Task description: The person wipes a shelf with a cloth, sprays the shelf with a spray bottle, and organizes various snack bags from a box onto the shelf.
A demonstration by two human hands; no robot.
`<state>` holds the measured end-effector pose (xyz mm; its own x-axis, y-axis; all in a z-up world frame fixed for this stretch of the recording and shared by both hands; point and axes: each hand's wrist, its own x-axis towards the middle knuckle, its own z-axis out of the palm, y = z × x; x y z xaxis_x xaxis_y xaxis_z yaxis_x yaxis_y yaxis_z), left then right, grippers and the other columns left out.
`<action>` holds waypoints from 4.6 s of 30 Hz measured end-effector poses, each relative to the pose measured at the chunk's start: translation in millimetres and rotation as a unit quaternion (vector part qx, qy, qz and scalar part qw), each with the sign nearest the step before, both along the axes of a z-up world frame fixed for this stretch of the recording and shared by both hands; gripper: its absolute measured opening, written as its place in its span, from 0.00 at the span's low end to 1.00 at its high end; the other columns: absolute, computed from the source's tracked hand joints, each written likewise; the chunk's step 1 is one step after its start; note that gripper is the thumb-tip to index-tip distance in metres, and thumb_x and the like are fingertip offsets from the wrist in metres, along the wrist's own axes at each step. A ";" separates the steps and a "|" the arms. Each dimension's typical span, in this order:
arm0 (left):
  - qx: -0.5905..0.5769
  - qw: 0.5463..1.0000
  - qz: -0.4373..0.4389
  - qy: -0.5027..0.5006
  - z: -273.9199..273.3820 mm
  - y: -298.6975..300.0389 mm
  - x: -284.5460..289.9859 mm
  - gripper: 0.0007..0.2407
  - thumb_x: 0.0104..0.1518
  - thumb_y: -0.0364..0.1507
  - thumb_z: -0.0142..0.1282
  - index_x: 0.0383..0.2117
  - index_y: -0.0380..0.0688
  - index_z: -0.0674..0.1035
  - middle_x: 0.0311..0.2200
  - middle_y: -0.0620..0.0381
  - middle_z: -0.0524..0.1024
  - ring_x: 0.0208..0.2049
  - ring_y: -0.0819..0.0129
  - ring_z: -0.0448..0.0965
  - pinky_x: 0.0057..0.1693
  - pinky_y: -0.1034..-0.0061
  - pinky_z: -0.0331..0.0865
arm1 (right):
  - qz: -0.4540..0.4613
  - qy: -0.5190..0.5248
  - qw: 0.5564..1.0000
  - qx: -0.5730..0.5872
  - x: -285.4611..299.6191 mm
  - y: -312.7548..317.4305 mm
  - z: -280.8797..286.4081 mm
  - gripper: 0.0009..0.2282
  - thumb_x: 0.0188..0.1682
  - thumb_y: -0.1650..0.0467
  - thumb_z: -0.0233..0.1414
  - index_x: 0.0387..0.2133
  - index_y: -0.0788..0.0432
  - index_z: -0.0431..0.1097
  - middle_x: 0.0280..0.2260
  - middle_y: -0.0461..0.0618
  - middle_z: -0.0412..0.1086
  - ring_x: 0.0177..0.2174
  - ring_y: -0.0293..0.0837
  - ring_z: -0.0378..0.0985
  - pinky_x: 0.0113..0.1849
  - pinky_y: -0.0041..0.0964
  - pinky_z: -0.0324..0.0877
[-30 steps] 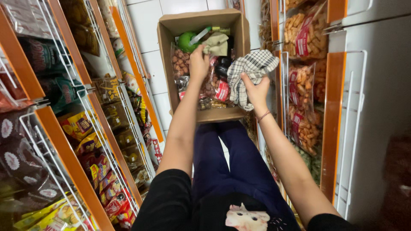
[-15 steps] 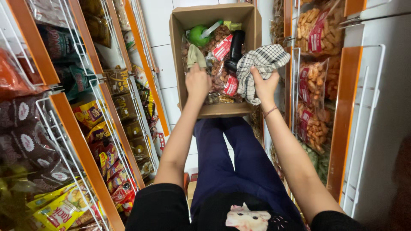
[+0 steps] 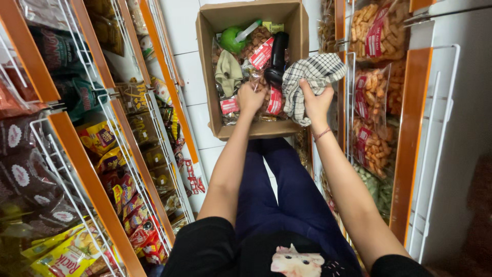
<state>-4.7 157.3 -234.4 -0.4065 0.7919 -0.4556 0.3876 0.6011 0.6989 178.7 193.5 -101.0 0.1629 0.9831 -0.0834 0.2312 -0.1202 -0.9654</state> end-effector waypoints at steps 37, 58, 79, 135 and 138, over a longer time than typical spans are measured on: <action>0.263 0.877 -0.355 0.191 77.4 114.5 -157.7 0.18 0.53 0.24 0.60 0.51 0.48 0.74 0.33 0.53 0.81 0.39 0.54 0.80 0.45 0.57 0.66 | 0.133 -0.307 0.932 0.138 -64.8 -33.5 30.3 0.20 0.38 0.72 0.68 0.44 0.66 0.73 0.47 0.60 0.72 0.51 0.60 0.72 0.55 0.50 0.67; 0.380 0.767 -0.515 0.042 124.3 129.5 -203.3 0.19 0.50 0.26 0.66 0.50 0.49 0.76 0.34 0.54 0.73 0.41 0.56 0.75 0.45 0.63 0.66 | -0.118 -0.354 0.928 0.012 -133.0 -73.6 -32.5 0.22 0.38 0.68 0.67 0.41 0.69 0.70 0.44 0.63 0.67 0.47 0.64 0.68 0.51 0.53 0.67; 0.356 0.726 -0.555 0.193 126.0 220.3 -160.3 0.31 0.52 0.22 0.60 0.65 0.46 0.64 0.57 0.49 0.71 0.57 0.56 0.72 0.57 0.54 0.66 | -0.262 -0.391 0.882 -0.032 -143.7 -106.8 6.9 0.32 0.42 0.70 0.67 0.60 0.62 0.60 0.54 0.63 0.57 0.56 0.61 0.64 0.57 0.53 0.65; 0.114 0.365 -0.910 0.161 141.4 174.1 37.0 0.15 0.60 0.35 0.48 0.27 0.34 0.81 0.27 0.34 0.80 0.33 0.38 0.82 0.45 0.50 0.76 | -0.618 -0.162 0.661 -0.393 -158.3 -317.4 -23.5 0.20 0.52 0.60 0.53 0.23 0.68 0.75 0.24 0.71 0.71 0.29 0.69 0.77 0.36 0.59 0.73; 0.106 0.383 -0.901 0.171 146.7 118.5 72.3 0.14 0.57 0.35 0.51 0.31 0.34 0.81 0.29 0.31 0.77 0.33 0.35 0.80 0.41 0.47 0.74 | -0.652 -0.146 0.622 -0.407 -162.4 -368.5 -23.9 0.20 0.52 0.59 0.54 0.24 0.68 0.75 0.24 0.71 0.71 0.29 0.70 0.76 0.35 0.59 0.73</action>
<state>67.6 275.8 -87.7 0.8814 -0.0695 -0.4673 0.1299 -0.9153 0.3812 16.3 -175.0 -124.9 0.9031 -0.3512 -0.2471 -0.4252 -0.8115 -0.4007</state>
